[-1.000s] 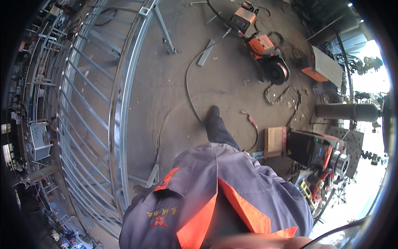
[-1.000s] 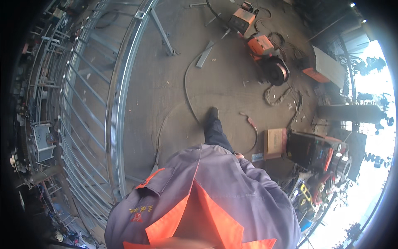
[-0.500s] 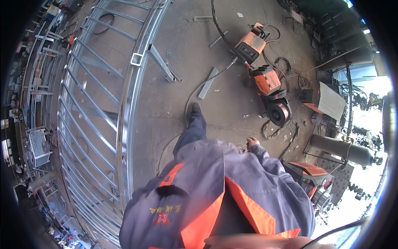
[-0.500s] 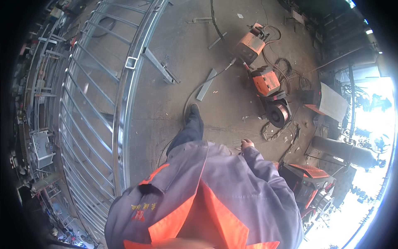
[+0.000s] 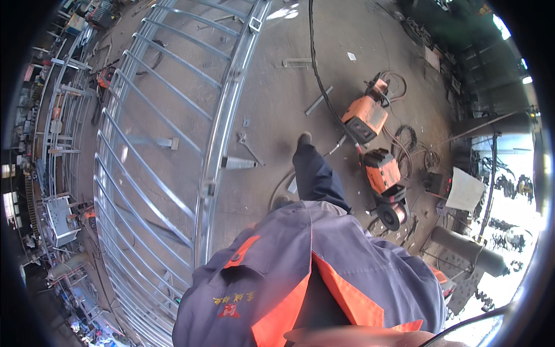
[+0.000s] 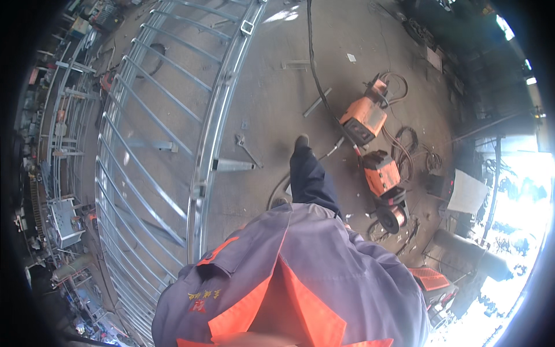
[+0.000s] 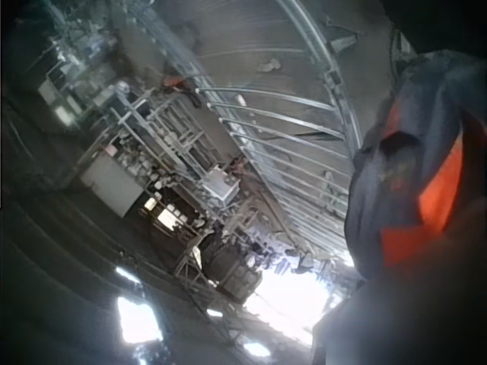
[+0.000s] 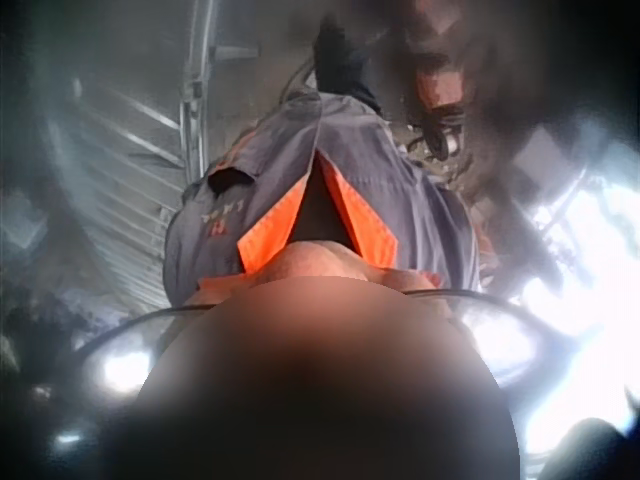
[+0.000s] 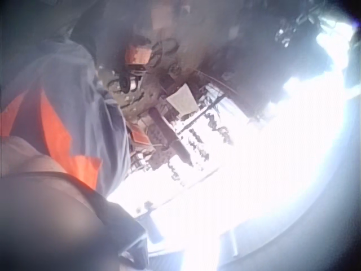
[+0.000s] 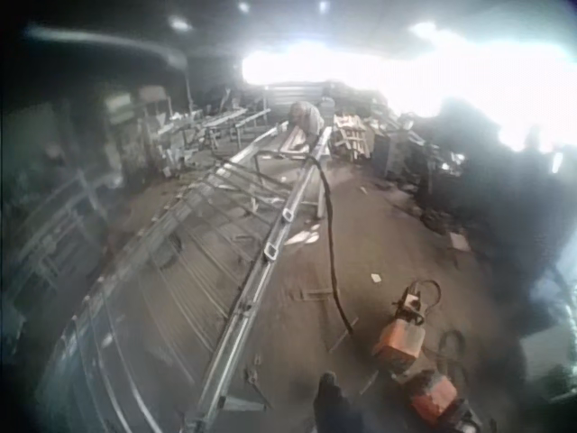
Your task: The person welds joints on a large curved metal frame using a handheld welding torch, then positions a long metal bar into the frame and continues welding along the structure. The person moves around the frame to access different joints and maintains control of the torch throughout.
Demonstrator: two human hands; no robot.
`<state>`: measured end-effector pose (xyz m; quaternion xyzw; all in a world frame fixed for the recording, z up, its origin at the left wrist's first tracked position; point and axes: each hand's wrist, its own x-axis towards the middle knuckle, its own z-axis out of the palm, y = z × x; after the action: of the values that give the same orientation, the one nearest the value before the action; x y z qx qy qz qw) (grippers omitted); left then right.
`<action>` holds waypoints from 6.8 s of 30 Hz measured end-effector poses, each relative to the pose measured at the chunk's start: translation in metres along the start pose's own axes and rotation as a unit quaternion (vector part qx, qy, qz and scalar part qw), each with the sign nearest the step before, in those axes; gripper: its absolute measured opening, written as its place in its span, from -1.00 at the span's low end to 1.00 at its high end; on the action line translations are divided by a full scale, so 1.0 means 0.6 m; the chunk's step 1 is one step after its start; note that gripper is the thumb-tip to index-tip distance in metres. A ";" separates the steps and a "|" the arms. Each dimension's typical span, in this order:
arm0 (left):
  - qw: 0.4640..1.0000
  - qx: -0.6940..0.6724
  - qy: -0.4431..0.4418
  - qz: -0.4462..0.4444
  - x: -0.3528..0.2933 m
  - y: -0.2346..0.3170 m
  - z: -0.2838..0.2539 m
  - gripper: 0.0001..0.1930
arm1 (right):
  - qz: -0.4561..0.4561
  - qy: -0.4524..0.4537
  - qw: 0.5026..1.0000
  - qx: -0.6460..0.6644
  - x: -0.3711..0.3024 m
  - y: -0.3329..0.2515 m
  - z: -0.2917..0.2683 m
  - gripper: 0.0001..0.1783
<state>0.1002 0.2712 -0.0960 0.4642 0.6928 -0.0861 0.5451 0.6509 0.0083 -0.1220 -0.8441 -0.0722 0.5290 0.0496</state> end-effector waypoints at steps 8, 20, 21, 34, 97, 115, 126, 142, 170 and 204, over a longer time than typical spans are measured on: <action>0.999 0.012 0.027 -0.043 0.207 0.329 -0.076 -0.56 | -0.087 -0.013 0.993 -0.080 0.270 -0.509 -0.148 -0.43; 0.999 -0.046 0.021 0.004 0.556 0.910 -0.101 -0.57 | -0.098 -0.009 0.958 0.270 0.417 -1.070 -0.522 -0.69; 0.999 -0.050 0.018 0.005 0.594 0.954 -0.103 -0.57 | -0.068 0.011 0.960 0.270 0.440 -1.091 -0.545 -0.70; 0.998 -0.065 -0.021 0.006 0.864 1.456 -0.172 -0.57 | -0.022 0.047 0.998 0.035 0.672 -1.421 -0.858 -0.67; 0.559 -0.691 0.248 -0.385 1.262 2.999 0.199 -0.59 | -0.121 -0.285 0.866 -0.392 1.113 -3.656 -0.891 -0.62; 0.516 -0.716 0.307 -0.354 1.310 2.938 0.259 -0.59 | -0.479 -0.700 0.479 -0.228 0.414 -3.442 -1.131 -0.34; 0.503 -0.725 0.335 -0.331 1.215 2.727 0.399 -0.61 | -0.530 -0.761 0.290 -0.238 0.169 -3.224 -1.095 -0.16; 0.479 -0.754 0.256 -0.369 1.150 2.604 0.363 -0.59 | -0.317 -0.600 0.400 -0.616 0.134 -2.975 -0.620 -0.43; 0.459 -0.766 0.177 -0.414 1.108 2.571 0.337 -0.54 | -0.185 -0.580 0.380 -0.696 0.231 -2.896 -0.433 -0.57; 0.470 -0.759 0.177 -0.415 1.132 2.572 0.311 -0.56 | -0.188 -0.568 0.343 -0.724 0.227 -2.900 -0.448 -0.65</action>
<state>1.3811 1.3826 -0.1391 -0.4679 0.6797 0.3412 0.4501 0.8306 1.7436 0.1532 -0.0113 -0.5950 0.5992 -0.5355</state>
